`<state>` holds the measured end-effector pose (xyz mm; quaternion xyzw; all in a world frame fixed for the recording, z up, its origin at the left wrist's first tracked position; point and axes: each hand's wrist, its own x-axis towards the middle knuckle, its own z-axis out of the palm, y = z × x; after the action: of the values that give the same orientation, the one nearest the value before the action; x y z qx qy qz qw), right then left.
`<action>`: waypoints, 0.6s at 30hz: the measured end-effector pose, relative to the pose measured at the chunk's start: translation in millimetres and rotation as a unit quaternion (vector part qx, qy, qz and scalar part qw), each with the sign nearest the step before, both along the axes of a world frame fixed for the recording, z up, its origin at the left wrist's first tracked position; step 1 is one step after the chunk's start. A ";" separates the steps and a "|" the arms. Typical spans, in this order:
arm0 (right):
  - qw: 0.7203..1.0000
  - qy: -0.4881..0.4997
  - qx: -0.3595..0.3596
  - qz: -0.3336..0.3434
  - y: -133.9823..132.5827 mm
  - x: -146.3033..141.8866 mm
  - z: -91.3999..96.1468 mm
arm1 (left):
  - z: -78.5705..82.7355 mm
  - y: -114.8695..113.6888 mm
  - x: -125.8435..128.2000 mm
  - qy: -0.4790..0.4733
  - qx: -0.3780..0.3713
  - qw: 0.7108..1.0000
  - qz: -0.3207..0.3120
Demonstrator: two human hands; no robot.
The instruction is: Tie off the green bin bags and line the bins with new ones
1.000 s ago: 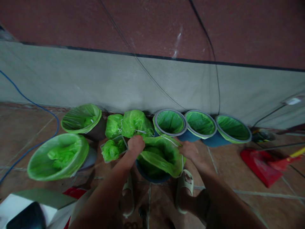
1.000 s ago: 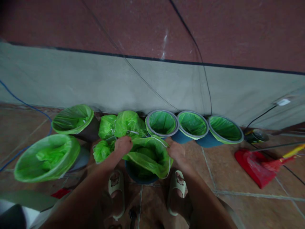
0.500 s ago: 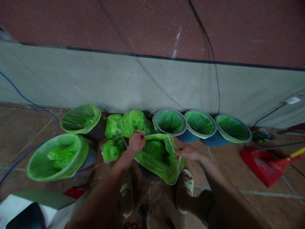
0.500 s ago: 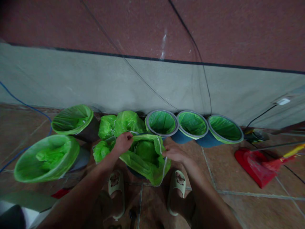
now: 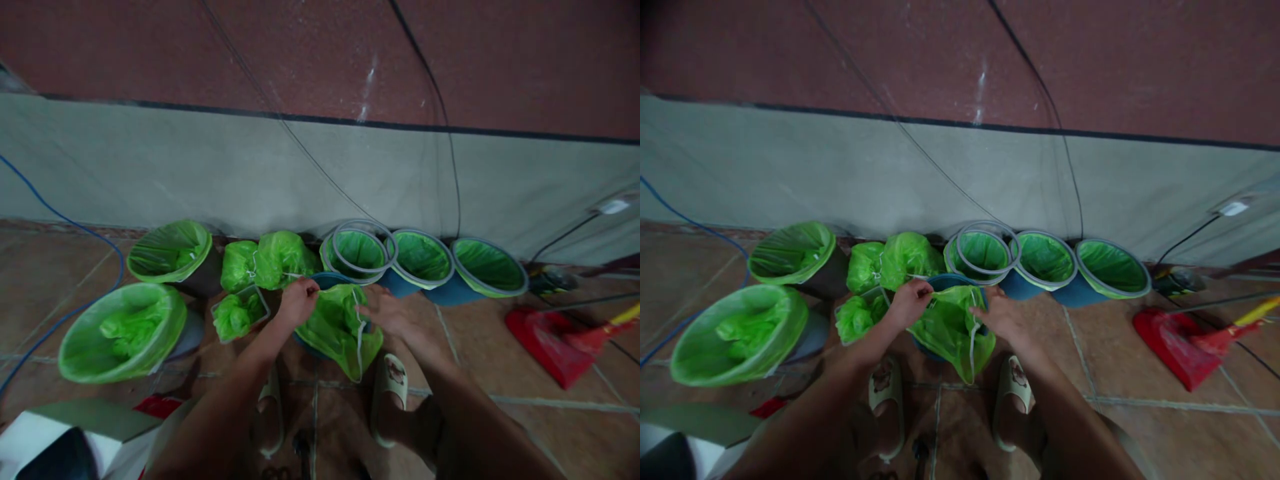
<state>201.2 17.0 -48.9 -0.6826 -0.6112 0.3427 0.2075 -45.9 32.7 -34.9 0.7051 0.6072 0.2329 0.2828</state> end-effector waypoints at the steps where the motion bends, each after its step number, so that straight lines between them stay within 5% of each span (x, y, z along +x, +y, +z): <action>1: 0.998 -0.045 0.035 0.029 0.8 -3.8 0.5 | -1.0 -3.6 4.6 -0.002 0.002 1.000 -0.020; 4: 0.973 -0.134 0.112 0.152 0.1 -15.6 0.3 | 0.3 -13.6 17.8 -0.022 0.018 0.996 -0.086; 8: 0.954 -0.192 0.087 0.212 -1.6 -23.1 -1.4 | 6.6 -19.3 24.5 -0.037 0.051 0.990 -0.127; 12: 0.967 -0.223 0.054 0.107 1.9 -18.4 2.5 | 3.3 -19.8 17.6 0.074 0.007 0.997 0.021; 15: 0.968 -0.244 0.017 0.053 4.9 -14.4 9.7 | -13.8 -23.1 9.4 0.155 -0.135 0.966 0.158; 18: 0.957 -0.282 -0.023 0.060 6.2 -13.4 15.9 | -40.0 -31.8 2.6 0.127 -0.277 0.929 0.210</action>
<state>187.9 23.2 -33.0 -0.7183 -0.6765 0.1622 -0.0100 -43.3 0.9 -74.9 0.4784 0.8127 0.0181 0.3321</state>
